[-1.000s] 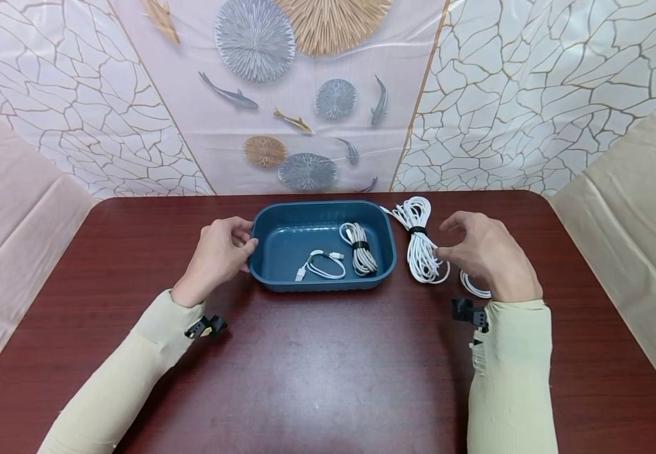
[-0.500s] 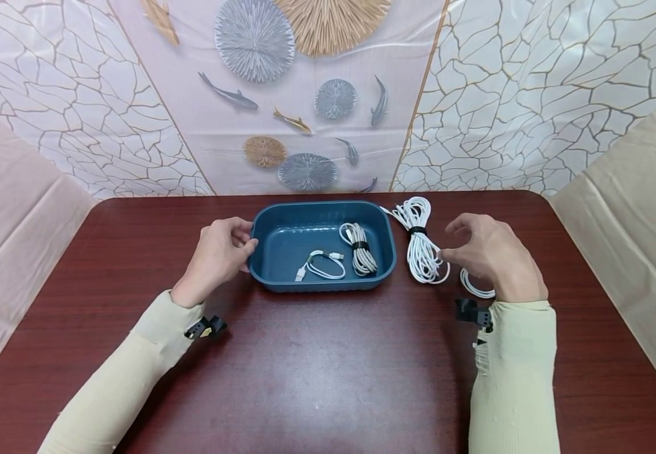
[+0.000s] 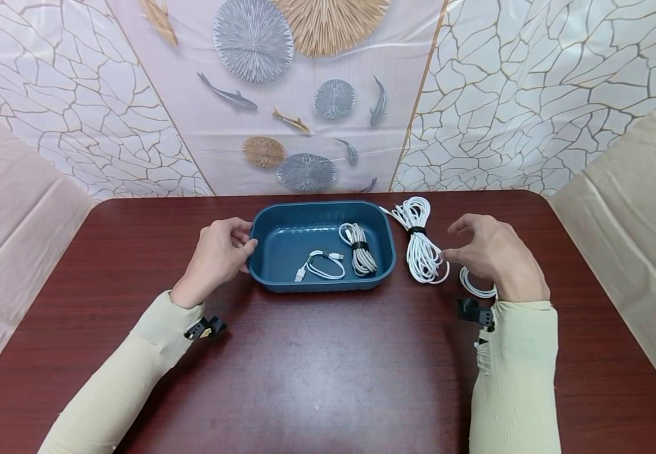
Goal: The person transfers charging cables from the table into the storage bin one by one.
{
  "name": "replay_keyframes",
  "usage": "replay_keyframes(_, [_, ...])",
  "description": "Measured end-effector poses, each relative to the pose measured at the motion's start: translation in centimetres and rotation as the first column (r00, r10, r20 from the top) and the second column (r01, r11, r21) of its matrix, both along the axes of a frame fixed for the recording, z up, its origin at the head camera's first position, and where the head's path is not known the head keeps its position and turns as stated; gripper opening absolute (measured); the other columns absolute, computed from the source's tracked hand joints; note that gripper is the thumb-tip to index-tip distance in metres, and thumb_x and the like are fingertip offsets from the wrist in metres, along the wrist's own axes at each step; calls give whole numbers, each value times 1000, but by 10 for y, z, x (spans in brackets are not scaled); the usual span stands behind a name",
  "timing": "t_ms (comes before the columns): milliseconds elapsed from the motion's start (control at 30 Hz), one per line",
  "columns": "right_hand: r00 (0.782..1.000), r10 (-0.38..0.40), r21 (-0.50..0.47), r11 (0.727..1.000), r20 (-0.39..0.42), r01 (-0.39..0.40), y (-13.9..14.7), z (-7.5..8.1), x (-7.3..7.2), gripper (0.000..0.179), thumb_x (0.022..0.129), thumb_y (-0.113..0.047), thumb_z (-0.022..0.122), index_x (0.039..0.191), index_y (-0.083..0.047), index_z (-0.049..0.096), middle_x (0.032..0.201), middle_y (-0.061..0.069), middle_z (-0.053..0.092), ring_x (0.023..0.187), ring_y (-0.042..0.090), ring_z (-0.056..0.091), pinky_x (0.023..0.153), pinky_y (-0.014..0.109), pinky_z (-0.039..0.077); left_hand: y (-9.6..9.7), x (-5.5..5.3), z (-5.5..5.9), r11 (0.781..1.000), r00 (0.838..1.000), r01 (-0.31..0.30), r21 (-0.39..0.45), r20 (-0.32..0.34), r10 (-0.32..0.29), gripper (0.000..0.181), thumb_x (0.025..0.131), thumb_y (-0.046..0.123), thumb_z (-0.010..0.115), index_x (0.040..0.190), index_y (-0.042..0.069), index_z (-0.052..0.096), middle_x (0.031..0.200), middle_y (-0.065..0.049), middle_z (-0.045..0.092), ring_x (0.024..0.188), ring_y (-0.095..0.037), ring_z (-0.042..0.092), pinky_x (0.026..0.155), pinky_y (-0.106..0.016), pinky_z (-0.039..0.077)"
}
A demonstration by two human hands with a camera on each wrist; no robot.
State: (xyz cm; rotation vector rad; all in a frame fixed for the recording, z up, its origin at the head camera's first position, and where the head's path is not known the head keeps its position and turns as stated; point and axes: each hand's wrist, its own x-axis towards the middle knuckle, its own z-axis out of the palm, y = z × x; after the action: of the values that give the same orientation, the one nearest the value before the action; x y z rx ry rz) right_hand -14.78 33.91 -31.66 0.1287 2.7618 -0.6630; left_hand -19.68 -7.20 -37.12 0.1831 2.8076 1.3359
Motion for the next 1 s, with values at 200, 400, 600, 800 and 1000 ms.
replay_keyframes(200, [1000,10,3,1000,-2,-10,1,-1,-1,62,94,-35,70,143,-5,47,140,33,49,101,41,61,47,46,58,0,1,0,1000,1000,-1,2,-2,1,31,97,6,66,126,-6,64,95,-18,68,58,-19,71,52,-27,62])
replay_keyframes(400, [994,79,89,993,-81,-72,6,-4,-5,55,92,-31,73,134,-1,56,129,34,60,107,44,63,82,54,55,0,0,-1,1000,1000,0,2,-11,0,31,97,5,65,126,-6,64,95,-19,69,57,-17,71,50,-27,61])
replay_keyframes(600, [994,82,83,994,-75,-76,10,-8,-6,56,91,-31,74,134,0,57,130,34,60,110,45,62,85,57,54,0,0,-2,1000,1000,-2,2,-19,3,31,96,5,66,125,-6,65,94,-19,71,58,-18,71,48,-27,60])
replay_keyframes(800, [995,74,84,994,-66,-69,15,-9,-6,57,92,-34,74,135,-2,56,132,35,59,111,44,62,87,59,53,0,0,-1,1000,1000,-1,1,-18,1,31,97,5,66,125,-6,65,94,-19,70,59,-19,72,49,-27,61])
replay_keyframes(1000, [996,70,80,995,-48,-66,18,-11,-6,59,92,-33,73,138,-1,54,133,36,58,112,47,62,87,59,53,0,0,-1,1000,1000,-1,-6,-14,0,32,97,6,66,126,-6,64,95,-18,70,59,-18,71,49,-27,61])
